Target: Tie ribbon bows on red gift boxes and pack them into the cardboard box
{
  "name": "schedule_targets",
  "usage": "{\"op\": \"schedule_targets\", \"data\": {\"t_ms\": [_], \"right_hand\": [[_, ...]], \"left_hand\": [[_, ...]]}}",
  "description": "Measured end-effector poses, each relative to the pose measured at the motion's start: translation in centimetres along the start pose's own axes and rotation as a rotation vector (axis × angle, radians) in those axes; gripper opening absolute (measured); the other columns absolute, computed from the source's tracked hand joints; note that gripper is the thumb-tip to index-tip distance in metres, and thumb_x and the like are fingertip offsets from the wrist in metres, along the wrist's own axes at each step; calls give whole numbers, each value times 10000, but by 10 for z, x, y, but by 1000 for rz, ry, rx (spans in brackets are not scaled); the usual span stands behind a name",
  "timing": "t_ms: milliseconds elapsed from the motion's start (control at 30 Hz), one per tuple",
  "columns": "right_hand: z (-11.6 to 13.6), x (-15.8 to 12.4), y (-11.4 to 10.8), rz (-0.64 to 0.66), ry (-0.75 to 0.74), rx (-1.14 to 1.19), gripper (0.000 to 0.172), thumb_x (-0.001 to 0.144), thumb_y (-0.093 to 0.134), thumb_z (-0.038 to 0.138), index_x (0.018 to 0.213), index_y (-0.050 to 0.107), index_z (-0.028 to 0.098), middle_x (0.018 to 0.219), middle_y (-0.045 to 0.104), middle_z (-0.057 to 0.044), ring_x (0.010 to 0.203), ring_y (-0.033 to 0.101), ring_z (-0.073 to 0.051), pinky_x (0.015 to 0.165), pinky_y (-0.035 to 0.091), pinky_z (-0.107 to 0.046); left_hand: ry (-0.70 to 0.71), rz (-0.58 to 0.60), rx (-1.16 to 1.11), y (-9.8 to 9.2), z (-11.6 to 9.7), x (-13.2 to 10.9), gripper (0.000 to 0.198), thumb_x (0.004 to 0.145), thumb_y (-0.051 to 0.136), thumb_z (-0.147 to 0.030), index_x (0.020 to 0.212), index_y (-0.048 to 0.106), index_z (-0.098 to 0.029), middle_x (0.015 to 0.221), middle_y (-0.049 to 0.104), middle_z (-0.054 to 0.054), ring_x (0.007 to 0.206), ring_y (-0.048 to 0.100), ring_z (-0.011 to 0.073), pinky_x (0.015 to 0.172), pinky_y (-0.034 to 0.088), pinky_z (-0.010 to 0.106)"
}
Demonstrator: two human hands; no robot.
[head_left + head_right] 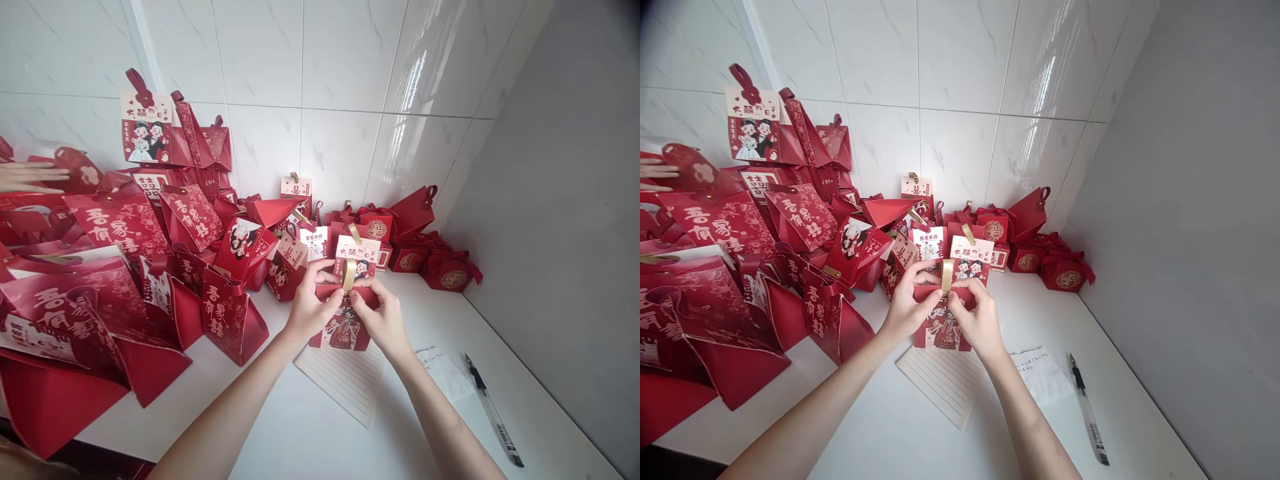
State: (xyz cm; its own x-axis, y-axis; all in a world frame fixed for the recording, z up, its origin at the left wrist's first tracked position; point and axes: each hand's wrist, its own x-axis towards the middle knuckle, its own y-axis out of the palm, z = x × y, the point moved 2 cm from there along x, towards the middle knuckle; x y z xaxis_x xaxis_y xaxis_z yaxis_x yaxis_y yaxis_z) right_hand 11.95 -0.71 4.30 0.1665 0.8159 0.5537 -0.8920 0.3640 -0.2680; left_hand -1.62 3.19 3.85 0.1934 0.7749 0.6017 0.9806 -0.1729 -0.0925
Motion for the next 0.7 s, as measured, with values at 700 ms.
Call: {"op": "schedule_targets", "data": {"t_ms": [700], "right_hand": [[-2,-1,-1,9,-1,2,141,786,520,325,787,578,197,729,589,1,649,515,-147,617,415,-253]], "left_hand": [[-37,-80,74,5,4,-7,126,781,576,-254,887,570,-186,870,643,22,814,614,149,731,490,254]]}}
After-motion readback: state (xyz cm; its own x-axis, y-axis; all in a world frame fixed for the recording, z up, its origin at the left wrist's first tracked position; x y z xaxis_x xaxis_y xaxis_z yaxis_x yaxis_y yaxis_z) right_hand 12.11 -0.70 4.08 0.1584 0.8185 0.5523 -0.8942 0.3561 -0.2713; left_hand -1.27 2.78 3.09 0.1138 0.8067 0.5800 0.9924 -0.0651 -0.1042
